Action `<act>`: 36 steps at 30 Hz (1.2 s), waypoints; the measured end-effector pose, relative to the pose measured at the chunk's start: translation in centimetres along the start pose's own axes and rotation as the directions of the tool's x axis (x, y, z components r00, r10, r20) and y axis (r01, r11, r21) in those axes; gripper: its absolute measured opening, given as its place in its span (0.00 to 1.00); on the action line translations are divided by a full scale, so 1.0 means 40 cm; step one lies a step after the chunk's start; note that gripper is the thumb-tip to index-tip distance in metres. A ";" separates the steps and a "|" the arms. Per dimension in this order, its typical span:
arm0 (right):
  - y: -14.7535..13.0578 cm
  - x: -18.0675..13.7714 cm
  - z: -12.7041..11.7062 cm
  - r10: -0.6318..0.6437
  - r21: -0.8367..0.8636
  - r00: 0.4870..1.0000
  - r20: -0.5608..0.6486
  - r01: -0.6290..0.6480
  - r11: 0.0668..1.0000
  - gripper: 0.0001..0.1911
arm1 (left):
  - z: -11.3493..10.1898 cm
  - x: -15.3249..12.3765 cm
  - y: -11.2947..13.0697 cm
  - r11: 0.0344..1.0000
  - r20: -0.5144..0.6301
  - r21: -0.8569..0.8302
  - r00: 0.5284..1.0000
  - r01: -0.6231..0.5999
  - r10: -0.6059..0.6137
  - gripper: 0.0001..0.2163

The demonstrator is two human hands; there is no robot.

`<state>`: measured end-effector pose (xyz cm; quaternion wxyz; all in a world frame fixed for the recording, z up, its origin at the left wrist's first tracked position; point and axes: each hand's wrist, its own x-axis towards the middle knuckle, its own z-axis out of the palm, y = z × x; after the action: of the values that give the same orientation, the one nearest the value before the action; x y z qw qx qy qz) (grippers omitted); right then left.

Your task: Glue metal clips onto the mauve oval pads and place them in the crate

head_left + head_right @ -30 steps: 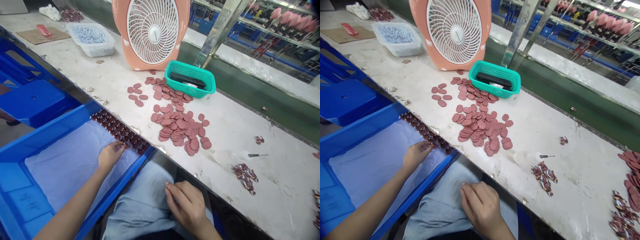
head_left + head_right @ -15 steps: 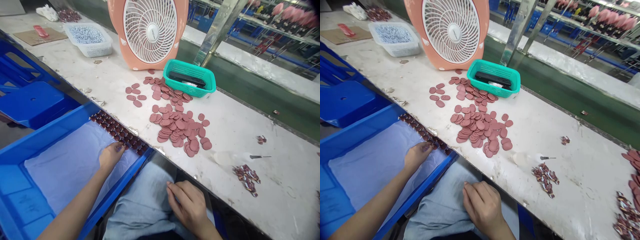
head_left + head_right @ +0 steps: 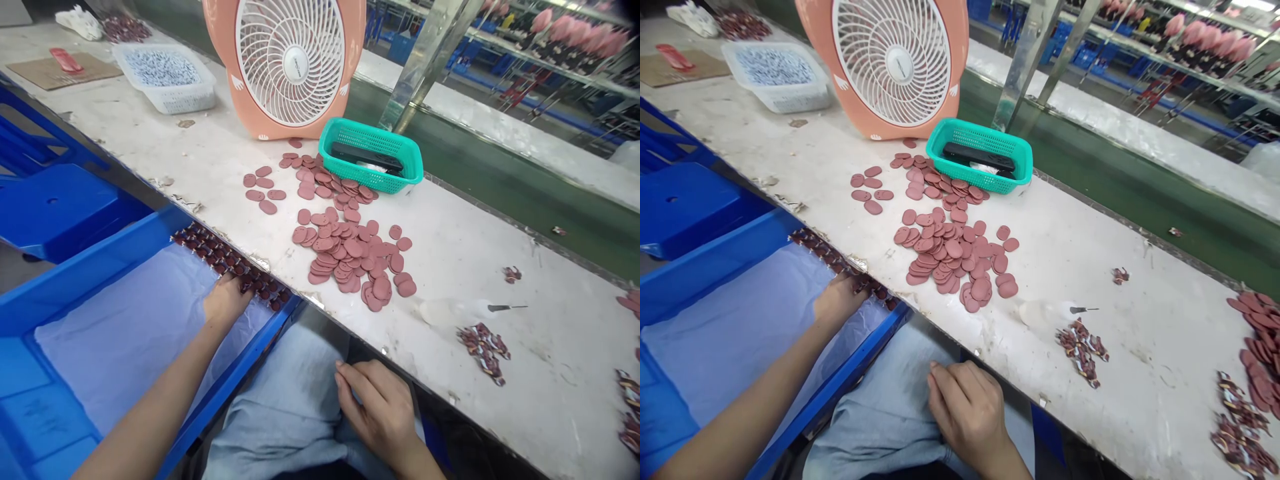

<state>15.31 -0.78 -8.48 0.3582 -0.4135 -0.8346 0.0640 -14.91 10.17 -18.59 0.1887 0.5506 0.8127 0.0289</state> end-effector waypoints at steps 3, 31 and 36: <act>0.000 0.002 0.001 0.007 -0.004 1.000 -0.007 -0.007 1.000 0.07 | 0.003 0.005 -0.007 1.000 -0.012 -0.006 1.000 -0.012 0.012 0.14; 0.095 0.061 -0.162 0.645 0.282 0.714 -0.274 -0.581 0.763 0.19 | -0.106 -0.322 0.328 0.269 -0.672 -0.008 0.205 -0.963 0.712 0.09; -0.018 0.032 -0.145 0.619 0.709 0.742 0.257 -0.580 0.400 0.20 | -0.134 -0.398 0.323 0.164 -0.770 -0.157 0.225 -0.974 0.598 0.06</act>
<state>18.10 -1.40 -3.22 0.4675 -0.4982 -0.5151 0.5177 -0.15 1.69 -5.97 0.0709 0.7699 0.3140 0.5510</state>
